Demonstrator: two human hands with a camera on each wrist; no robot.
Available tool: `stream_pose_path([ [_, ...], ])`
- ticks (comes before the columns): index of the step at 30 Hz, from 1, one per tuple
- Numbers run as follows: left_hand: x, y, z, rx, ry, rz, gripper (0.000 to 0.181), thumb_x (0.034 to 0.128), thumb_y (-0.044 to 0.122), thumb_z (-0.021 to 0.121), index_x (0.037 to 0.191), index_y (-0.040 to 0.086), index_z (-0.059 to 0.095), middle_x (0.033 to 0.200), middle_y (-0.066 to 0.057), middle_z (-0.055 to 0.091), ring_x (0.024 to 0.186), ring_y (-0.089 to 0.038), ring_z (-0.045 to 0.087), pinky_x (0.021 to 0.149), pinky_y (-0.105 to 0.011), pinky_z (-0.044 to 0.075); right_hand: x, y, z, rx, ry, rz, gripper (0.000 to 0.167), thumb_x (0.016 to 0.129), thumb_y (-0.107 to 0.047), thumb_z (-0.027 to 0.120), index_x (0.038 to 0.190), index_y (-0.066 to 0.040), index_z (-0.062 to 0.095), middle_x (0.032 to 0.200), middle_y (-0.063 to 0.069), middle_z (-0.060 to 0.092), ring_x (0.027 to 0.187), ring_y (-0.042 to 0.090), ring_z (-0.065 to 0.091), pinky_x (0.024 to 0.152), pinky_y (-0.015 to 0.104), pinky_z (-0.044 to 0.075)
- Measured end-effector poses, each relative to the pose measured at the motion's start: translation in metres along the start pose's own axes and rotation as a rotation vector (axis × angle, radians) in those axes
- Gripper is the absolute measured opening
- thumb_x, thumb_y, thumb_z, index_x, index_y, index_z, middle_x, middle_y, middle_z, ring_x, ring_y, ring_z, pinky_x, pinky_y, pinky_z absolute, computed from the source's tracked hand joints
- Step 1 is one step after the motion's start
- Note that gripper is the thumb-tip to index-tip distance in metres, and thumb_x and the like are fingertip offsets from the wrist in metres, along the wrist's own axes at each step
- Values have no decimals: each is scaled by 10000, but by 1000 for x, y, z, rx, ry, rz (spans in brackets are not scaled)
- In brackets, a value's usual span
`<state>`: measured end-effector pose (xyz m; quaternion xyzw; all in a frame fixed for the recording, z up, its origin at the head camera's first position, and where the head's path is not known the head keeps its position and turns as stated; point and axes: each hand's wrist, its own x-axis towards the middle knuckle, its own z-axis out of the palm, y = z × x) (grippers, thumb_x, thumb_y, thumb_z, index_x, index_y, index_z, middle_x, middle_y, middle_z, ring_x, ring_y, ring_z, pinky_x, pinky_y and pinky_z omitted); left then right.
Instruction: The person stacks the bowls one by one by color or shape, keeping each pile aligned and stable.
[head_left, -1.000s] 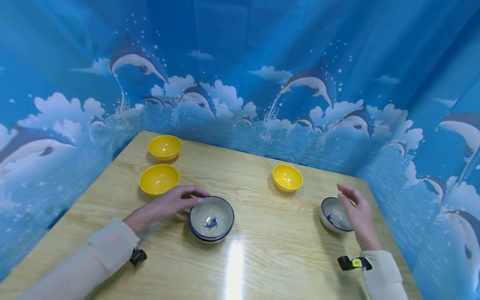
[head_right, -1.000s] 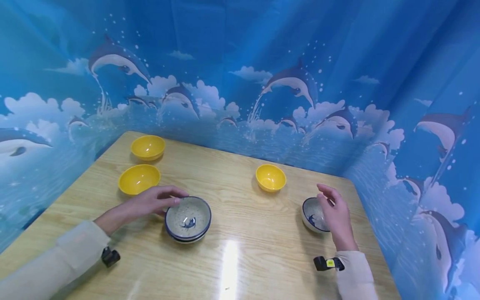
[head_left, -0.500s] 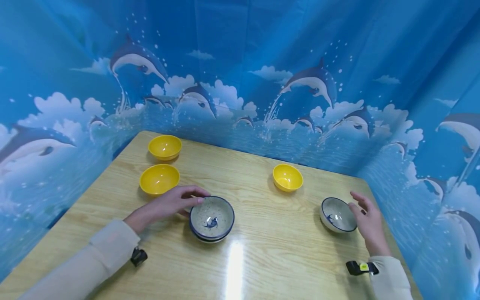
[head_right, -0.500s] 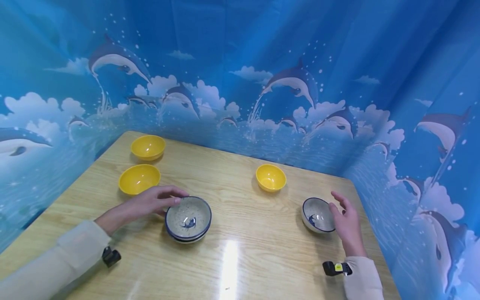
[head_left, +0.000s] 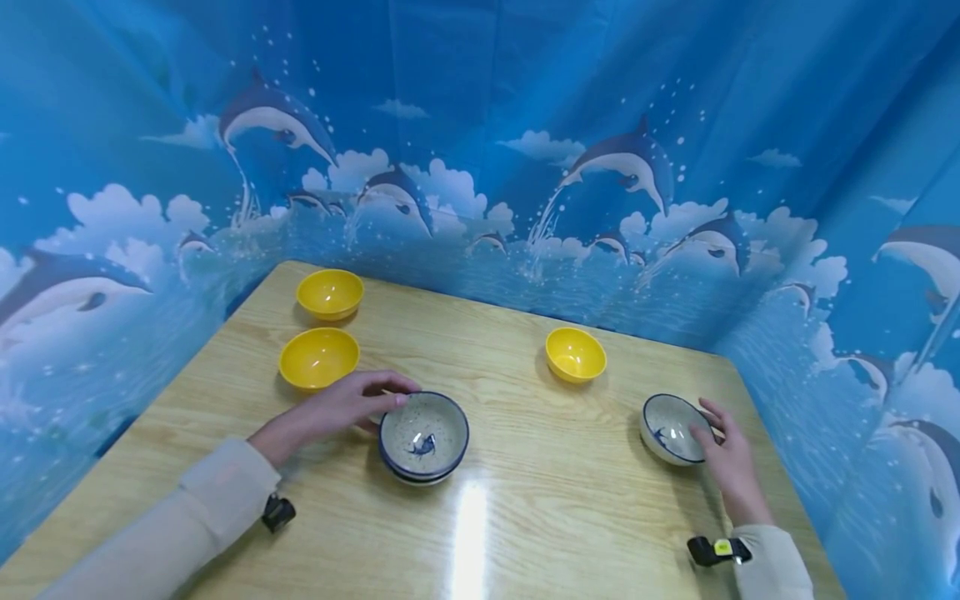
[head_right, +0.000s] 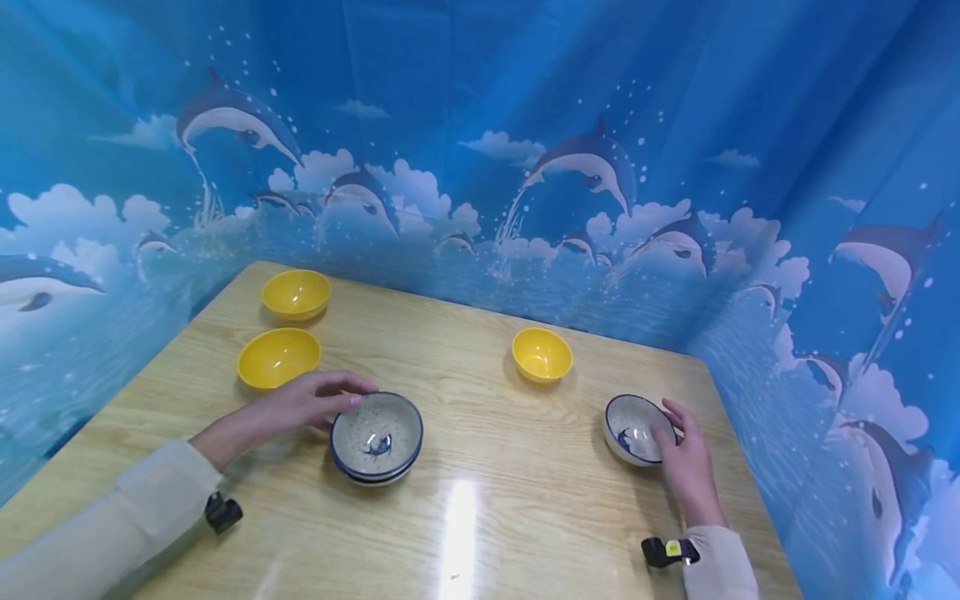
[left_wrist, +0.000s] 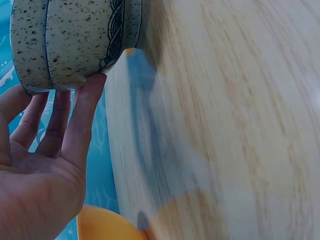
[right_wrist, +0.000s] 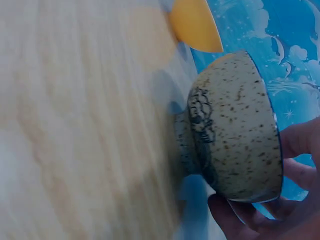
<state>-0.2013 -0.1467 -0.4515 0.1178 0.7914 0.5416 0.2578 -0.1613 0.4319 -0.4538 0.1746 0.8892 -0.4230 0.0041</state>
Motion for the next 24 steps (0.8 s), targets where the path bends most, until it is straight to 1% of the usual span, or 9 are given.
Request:
stream_pose_path([
  [2, 0, 0, 0, -1, 1, -1, 389, 1109, 403, 643, 1458, 235, 672, 1534, -88, 615, 1257, -274, 658, 950, -447, 672, -1, 1, 2, 22, 3, 33, 641, 1181, -262, 436, 1753, -131, 179, 1754, 310, 261, 1558, 466, 364, 1079, 336, 459],
  [4, 0, 0, 0, 0, -2, 1, 388, 1111, 400, 639, 1460, 234, 670, 1533, -88, 614, 1257, -275, 658, 948, -446, 672, -2, 2, 3, 60, 0, 63, 635, 1180, -233, 424, 1753, -124, 173, 1746, 329, 256, 1530, 438, 386, 1015, 241, 489],
  [5, 0, 0, 0, 0, -2, 0, 386, 1111, 400, 640, 1458, 236, 672, 1531, -87, 616, 1257, -275, 659, 949, -446, 672, -3, 3, 3, 71, 1, 73, 634, 1178, -218, 425, 1753, -125, 175, 1742, 333, 261, 1505, 404, 403, 949, 170, 483],
  [7, 0, -1, -1, 1, -4, 2, 388, 1114, 402, 633, 1462, 234, 668, 1533, -90, 614, 1263, -276, 657, 951, -443, 671, -4, 4, 4, 111, -6, 97, 642, 1171, -188, 427, 1756, -143, 167, 1731, 337, 276, 1395, 338, 507, 827, 117, 519],
  [9, -1, -1, -1, 0, -3, 0, 388, 1113, 407, 634, 1461, 238, 669, 1531, -87, 616, 1261, -277, 657, 953, -439, 670, -5, 5, 5, 146, -18, 108, 663, 1164, -160, 431, 1762, -164, 142, 1718, 352, 277, 1236, 224, 598, 784, 128, 560],
  [12, -1, -1, -1, 6, -6, 6, 399, 1115, 412, 628, 1470, 232, 662, 1533, -92, 613, 1261, -278, 657, 956, -436, 669, -7, 8, 6, 219, -35, 120, 697, 1153, -114, 426, 1767, -203, 111, 1722, 362, 248, 988, 42, 643, 804, 198, 631],
  [14, -1, -1, -1, 5, -2, 0, 389, 1111, 411, 636, 1461, 244, 670, 1525, -81, 622, 1255, -276, 660, 957, -432, 669, -8, 11, 8, 292, -49, 122, 710, 1149, -81, 411, 1769, -217, 93, 1746, 355, 191, 922, -31, 633, 847, 206, 644],
  [19, -1, 0, -1, 9, -3, 6, 392, 1113, 405, 633, 1466, 237, 667, 1531, -86, 618, 1257, -272, 658, 962, -438, 667, -12, 16, 13, 448, -52, 136, 726, 1141, -35, 391, 1770, -265, 111, 1777, 297, 125, 939, -60, 630, 943, 218, 642],
  [24, 0, 0, -1, 10, -3, 12, 400, 1114, 407, 632, 1471, 229, 663, 1539, -90, 613, 1267, -274, 656, 960, -445, 668, -14, 18, 17, 499, -13, 152, 723, 1138, -40, 416, 1764, -299, 163, 1759, 262, 157, 971, -64, 615, 987, 224, 629],
])
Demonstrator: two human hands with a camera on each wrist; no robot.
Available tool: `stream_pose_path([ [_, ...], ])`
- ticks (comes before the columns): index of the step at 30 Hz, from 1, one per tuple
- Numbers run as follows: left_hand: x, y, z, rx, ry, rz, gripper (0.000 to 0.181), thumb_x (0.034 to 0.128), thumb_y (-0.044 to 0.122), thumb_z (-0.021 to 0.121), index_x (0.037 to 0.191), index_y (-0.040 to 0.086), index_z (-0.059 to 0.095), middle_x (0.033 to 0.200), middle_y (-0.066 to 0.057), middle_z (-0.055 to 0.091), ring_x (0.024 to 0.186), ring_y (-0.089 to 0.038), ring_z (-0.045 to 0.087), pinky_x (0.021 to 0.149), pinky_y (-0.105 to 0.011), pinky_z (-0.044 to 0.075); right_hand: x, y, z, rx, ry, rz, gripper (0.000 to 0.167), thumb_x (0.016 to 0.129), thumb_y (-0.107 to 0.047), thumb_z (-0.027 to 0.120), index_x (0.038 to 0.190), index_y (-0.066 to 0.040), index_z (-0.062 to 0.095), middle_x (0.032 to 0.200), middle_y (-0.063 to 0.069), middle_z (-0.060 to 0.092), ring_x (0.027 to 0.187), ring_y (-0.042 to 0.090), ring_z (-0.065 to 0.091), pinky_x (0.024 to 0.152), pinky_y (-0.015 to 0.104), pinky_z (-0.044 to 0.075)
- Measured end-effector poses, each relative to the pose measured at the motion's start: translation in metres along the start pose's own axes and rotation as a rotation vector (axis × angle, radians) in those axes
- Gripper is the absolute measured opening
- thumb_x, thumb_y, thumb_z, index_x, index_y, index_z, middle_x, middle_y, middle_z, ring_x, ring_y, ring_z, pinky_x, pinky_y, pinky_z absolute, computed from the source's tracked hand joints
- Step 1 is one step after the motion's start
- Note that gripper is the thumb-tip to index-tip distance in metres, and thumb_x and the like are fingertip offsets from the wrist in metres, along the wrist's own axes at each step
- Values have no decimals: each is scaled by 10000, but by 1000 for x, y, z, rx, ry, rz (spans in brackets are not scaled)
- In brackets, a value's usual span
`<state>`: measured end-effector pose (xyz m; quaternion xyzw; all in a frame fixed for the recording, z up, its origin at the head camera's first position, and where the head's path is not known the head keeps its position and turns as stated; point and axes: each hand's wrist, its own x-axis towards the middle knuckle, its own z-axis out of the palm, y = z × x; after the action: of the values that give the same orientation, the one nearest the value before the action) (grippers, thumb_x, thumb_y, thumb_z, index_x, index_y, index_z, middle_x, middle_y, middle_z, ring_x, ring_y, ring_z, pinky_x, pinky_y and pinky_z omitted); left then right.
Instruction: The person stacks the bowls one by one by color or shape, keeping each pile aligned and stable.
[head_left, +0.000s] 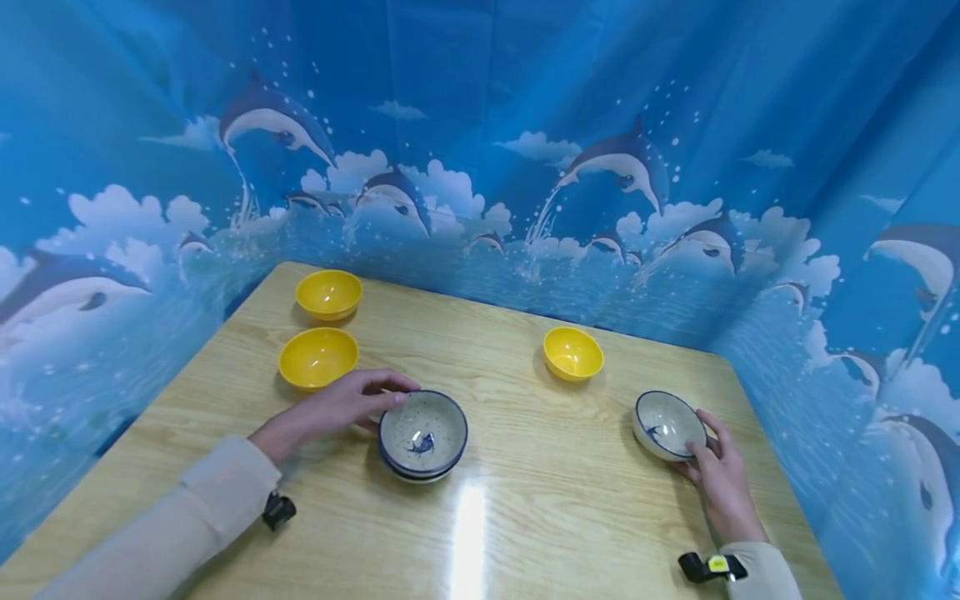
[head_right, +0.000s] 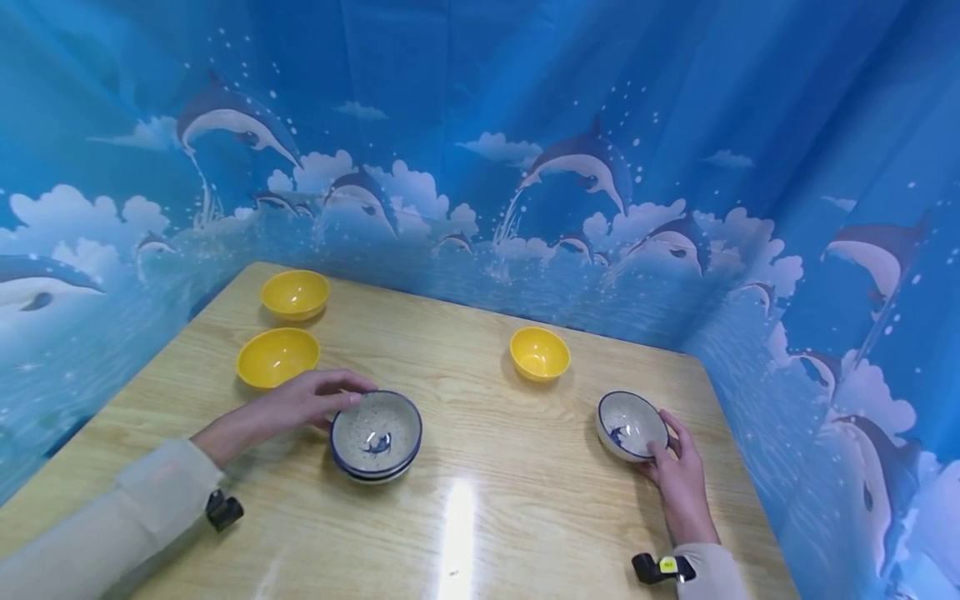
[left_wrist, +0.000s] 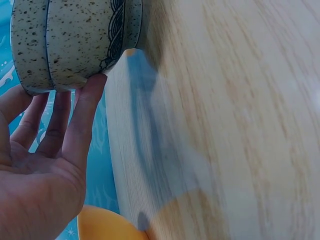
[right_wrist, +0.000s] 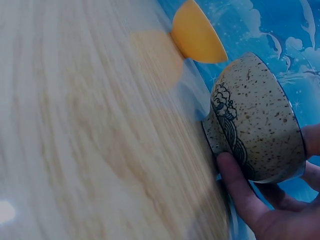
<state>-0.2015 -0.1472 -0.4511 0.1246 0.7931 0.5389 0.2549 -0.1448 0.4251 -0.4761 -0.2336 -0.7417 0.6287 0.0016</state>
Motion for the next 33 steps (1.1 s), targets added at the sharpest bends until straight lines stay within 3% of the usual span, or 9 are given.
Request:
stream_pose_path([
  [2, 0, 0, 0, 1, -1, -2, 404, 1114, 409, 631, 1473, 227, 661, 1541, -92, 611, 1273, -274, 655, 957, -447, 669, 0, 0, 2, 16, 12, 5, 724, 1137, -39, 423, 1762, -306, 172, 1757, 249, 164, 1019, -38, 618, 1003, 226, 622],
  [5, 1, 0, 1, 2, 3, -12, 403, 1110, 413, 637, 1469, 231, 664, 1541, -89, 612, 1277, -277, 655, 955, -452, 670, -3, -2, 5, 36, 20, 14, 722, 1139, -47, 417, 1759, -327, 177, 1769, 231, 155, 1215, 109, 600, 1024, 227, 612],
  [8, 1, 0, 1, 4, 1, -11, 406, 1110, 411, 637, 1470, 226, 662, 1542, -92, 610, 1276, -278, 655, 954, -456, 671, -7, -6, 9, 55, 29, 14, 720, 1136, -49, 413, 1753, -348, 196, 1784, 215, 145, 1432, 279, 472, 1027, 230, 610],
  [11, 2, 0, 1, 3, 0, -9, 398, 1113, 403, 634, 1467, 224, 664, 1538, -91, 613, 1267, -276, 657, 954, -456, 671, -12, -11, 15, 56, 28, 8, 718, 1132, -48, 419, 1746, -364, 224, 1802, 196, 138, 1528, 330, 370, 1008, 228, 618],
  [15, 1, 0, 1, 2, 0, -9, 389, 1116, 395, 630, 1463, 225, 667, 1533, -86, 617, 1259, -272, 659, 952, -454, 671, -20, -20, 22, 17, 3, -7, 690, 1137, -76, 436, 1740, -360, 256, 1807, 155, 175, 1467, 222, 415, 954, 194, 625],
  [21, 2, -1, 1, 4, -2, -11, 382, 1118, 392, 628, 1461, 228, 669, 1529, -85, 619, 1260, -274, 659, 953, -452, 672, -31, -34, 37, -48, -51, -48, 667, 1133, -84, 439, 1748, -269, 258, 1759, 129, 256, 1207, 59, 556, 916, 218, 643],
  [23, 3, -2, 1, 5, -4, -5, 389, 1118, 391, 628, 1465, 220, 667, 1534, -92, 614, 1263, -276, 657, 951, -452, 673, -34, -37, 42, -70, -65, -64, 665, 1129, -77, 434, 1747, -256, 262, 1762, 135, 262, 1199, 81, 574, 911, 222, 647],
  [29, 2, -2, 0, 4, -5, 3, 389, 1120, 389, 625, 1465, 213, 666, 1531, -96, 616, 1257, -276, 660, 946, -450, 674, -41, -43, 57, -115, -108, -95, 665, 1125, -66, 432, 1747, -229, 258, 1789, 197, 228, 1409, 344, 491, 929, 227, 648],
  [33, 2, -2, 0, 6, -4, 6, 389, 1121, 388, 623, 1464, 209, 666, 1530, -99, 617, 1255, -276, 661, 946, -452, 674, -45, -45, 65, -136, -129, -110, 669, 1121, -59, 434, 1745, -230, 264, 1778, 230, 232, 1462, 414, 454, 931, 218, 644],
])
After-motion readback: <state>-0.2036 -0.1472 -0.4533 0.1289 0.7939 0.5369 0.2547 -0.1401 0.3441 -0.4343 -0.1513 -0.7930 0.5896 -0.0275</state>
